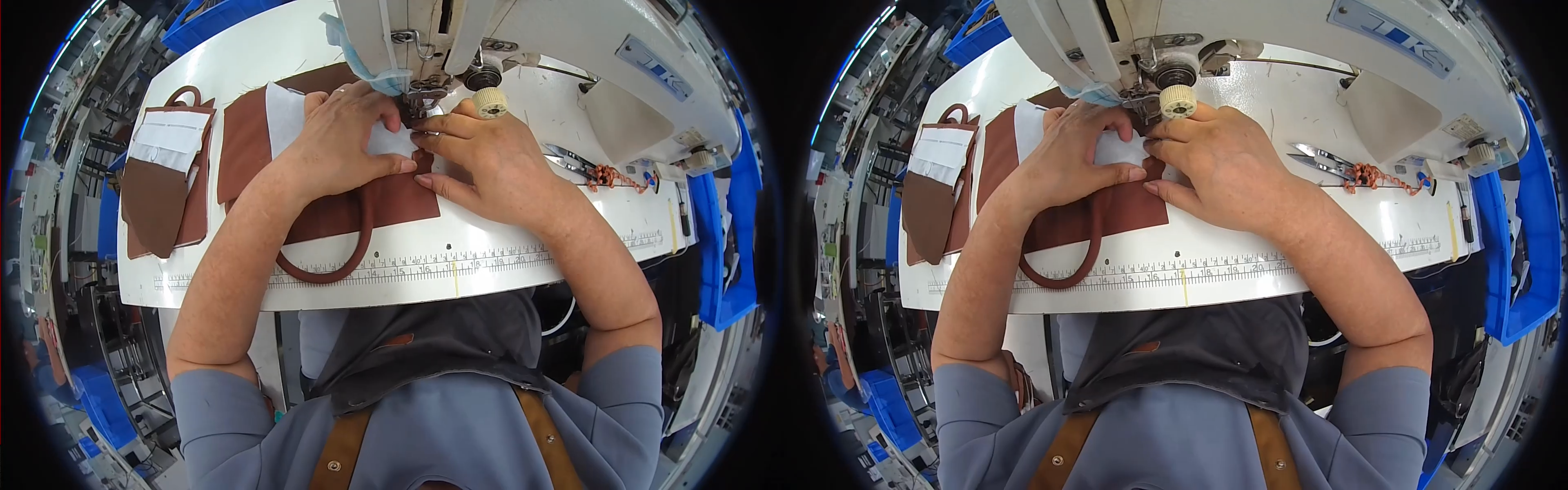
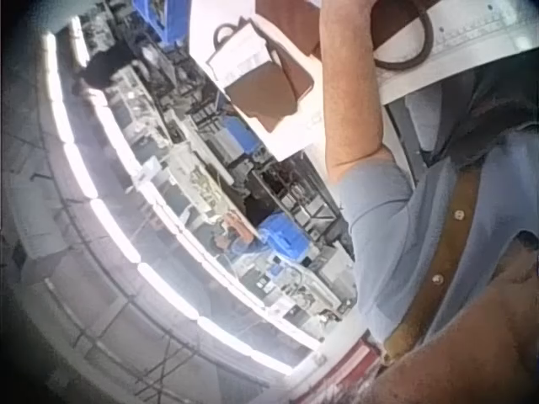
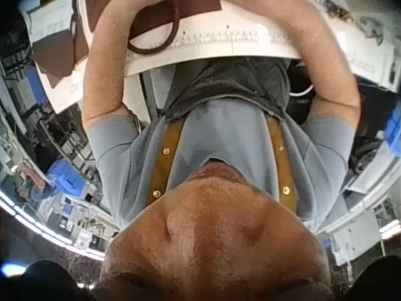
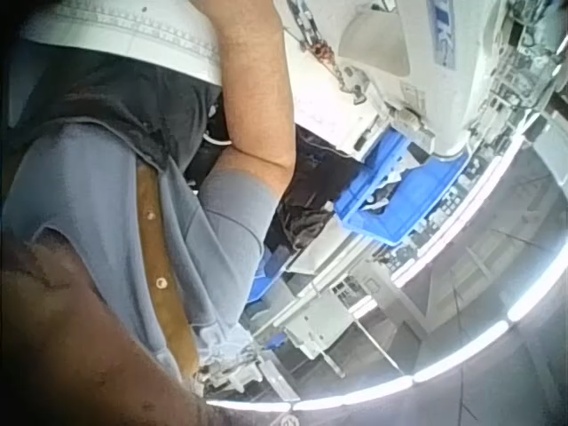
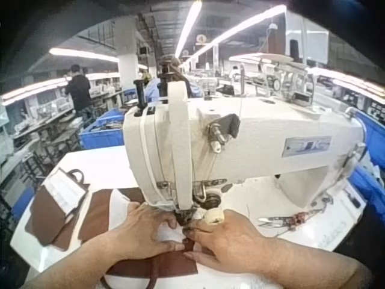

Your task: Sewing and assembling various parts of leather bags using an industrial sewing machine.

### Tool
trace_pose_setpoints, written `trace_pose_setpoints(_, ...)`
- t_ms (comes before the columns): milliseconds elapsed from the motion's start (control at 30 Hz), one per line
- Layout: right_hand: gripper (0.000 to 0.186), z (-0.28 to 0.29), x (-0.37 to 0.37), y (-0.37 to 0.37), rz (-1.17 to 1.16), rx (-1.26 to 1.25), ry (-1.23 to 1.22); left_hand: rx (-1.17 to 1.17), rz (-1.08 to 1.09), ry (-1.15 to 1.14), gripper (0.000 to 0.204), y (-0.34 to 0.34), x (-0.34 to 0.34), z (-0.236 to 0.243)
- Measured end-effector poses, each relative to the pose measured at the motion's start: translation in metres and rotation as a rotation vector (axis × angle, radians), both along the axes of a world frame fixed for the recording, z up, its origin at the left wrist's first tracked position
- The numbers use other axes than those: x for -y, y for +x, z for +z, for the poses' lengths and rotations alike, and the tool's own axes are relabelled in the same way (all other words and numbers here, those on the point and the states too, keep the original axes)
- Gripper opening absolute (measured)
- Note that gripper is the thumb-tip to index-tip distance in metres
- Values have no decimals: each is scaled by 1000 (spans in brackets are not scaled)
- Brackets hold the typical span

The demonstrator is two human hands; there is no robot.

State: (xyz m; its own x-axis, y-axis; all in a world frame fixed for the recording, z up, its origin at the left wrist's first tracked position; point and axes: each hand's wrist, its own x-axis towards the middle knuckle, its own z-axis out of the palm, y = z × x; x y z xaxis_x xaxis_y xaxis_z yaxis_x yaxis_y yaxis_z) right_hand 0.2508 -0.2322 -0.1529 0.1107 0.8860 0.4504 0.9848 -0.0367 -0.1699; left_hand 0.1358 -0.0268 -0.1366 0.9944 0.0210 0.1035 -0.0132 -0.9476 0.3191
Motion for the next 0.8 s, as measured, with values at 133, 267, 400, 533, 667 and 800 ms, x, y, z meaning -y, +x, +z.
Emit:
trace_pose_setpoints(133,34,0,2,1,0,-17,3,110,9,-92,69,0,-1,-7)
trace_pose_setpoints(267,39,-5,-3,1,-97,-197,-9,47,-23,-124,72,0,-1,-3)
trace_pose_setpoints(400,50,1,-12,-2,-212,-480,-143,-28,-16,-103,70,2,-5,6)
trace_pose_setpoints(533,54,5,-16,-2,-255,-531,-224,-86,-12,-86,70,2,-5,9)
trace_pose_setpoints(667,48,1,-15,5,-156,-658,-236,-80,-49,-2,68,-1,-7,9)
trace_pose_setpoints(800,39,-2,-12,1,-134,-671,-176,19,-88,32,66,-4,-6,4)
